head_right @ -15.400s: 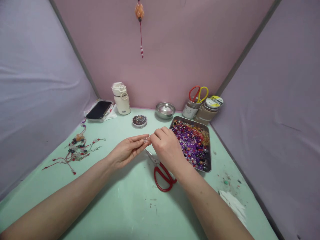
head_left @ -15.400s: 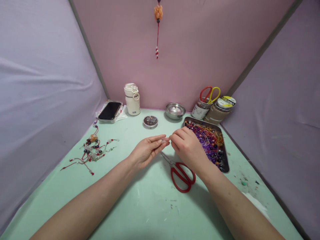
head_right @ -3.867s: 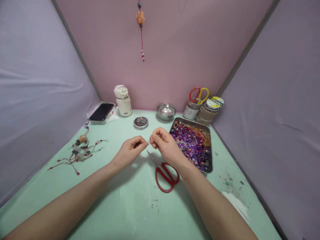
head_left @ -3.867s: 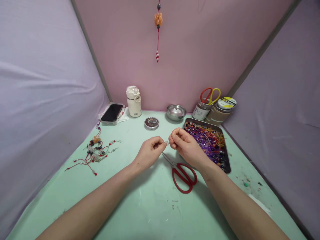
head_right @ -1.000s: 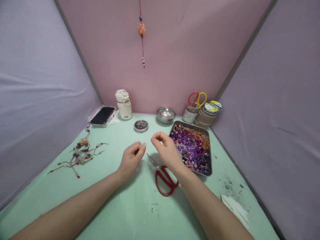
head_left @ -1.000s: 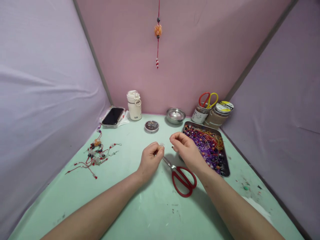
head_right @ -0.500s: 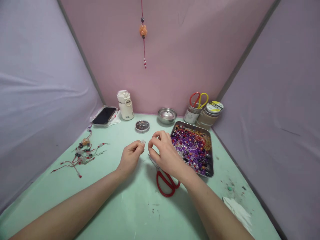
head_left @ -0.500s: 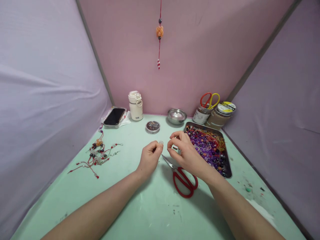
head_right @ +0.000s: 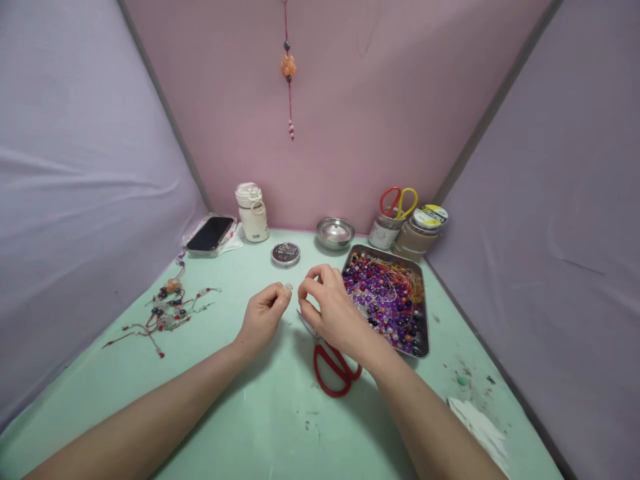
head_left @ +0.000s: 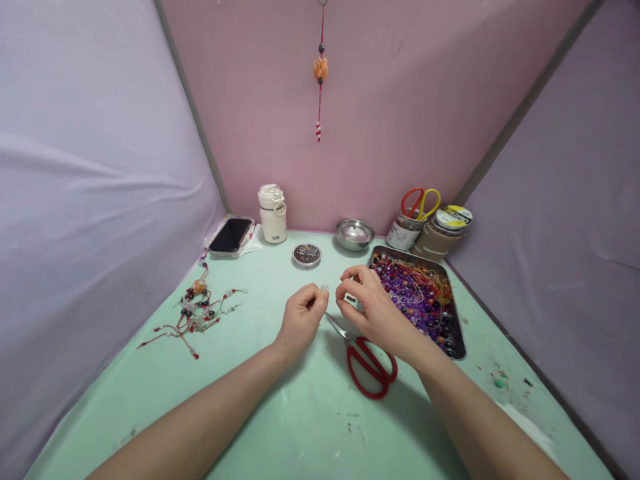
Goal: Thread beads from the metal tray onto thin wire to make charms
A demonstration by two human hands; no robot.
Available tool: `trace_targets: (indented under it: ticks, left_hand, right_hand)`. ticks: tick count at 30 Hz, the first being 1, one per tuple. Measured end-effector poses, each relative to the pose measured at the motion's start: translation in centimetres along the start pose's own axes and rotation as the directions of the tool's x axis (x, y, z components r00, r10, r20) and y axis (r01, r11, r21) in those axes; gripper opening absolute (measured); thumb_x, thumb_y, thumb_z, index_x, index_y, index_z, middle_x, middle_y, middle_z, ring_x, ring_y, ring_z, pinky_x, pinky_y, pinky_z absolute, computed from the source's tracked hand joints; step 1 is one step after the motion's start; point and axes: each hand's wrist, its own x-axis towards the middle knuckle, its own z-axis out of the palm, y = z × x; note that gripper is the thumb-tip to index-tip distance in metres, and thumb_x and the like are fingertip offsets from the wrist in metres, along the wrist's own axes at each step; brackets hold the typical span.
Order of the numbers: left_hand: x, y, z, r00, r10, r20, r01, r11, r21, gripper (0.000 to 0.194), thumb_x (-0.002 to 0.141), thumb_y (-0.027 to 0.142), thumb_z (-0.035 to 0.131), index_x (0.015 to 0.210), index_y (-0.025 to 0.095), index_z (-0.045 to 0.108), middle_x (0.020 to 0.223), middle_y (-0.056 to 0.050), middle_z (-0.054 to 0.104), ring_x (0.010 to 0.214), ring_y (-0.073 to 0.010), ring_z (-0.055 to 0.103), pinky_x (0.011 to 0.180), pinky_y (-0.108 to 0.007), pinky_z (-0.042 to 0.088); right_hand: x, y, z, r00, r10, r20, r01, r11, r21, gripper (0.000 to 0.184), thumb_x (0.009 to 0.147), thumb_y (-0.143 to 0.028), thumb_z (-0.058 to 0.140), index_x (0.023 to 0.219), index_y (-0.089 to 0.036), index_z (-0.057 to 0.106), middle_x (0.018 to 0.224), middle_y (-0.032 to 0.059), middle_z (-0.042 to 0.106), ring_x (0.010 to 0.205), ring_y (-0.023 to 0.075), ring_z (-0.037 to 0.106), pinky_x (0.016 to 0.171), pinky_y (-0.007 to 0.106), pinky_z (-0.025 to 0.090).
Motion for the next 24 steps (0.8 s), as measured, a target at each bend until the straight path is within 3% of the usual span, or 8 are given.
trace_targets:
  ticks: [14, 24]
  left_hand:
    - [-0.14, -0.21, 0.09, 0.994, 0.102, 0.024, -0.104, 0.991, 0.085, 0.031, 0.085, 0.022, 0.050, 0.057, 0.019, 0.037, 0.060, 0.004, 0.034, 0.059, -0.0102, 0.034, 0.057, -0.025, 0.030]
    - [-0.33, -0.42, -0.02, 0.980, 0.191, 0.049, -0.196, 0.973, 0.120, 0.029, 0.085, 0.019, 0.050, 0.058, 0.018, 0.039, 0.061, 0.004, 0.037, 0.059, -0.0103, 0.037, 0.057, -0.025, 0.030]
  right_hand:
    - [0.02, 0.00, 0.13, 1.000, 0.017, -0.015, -0.016, 1.000, 0.008, 0.008, 0.086, -0.015, 0.051, 0.082, -0.021, 0.054, 0.101, 0.0050, 0.047, 0.098, 0.0198, 0.045, 0.090, 0.037, 0.039]
    - [0.15, -0.07, 0.33, 0.998, 0.066, -0.016, -0.064, 0.991, 0.114, 0.010, 0.087, -0.014, 0.049, 0.079, -0.020, 0.050, 0.091, 0.0026, 0.052, 0.087, 0.0164, 0.050, 0.080, 0.032, 0.040]
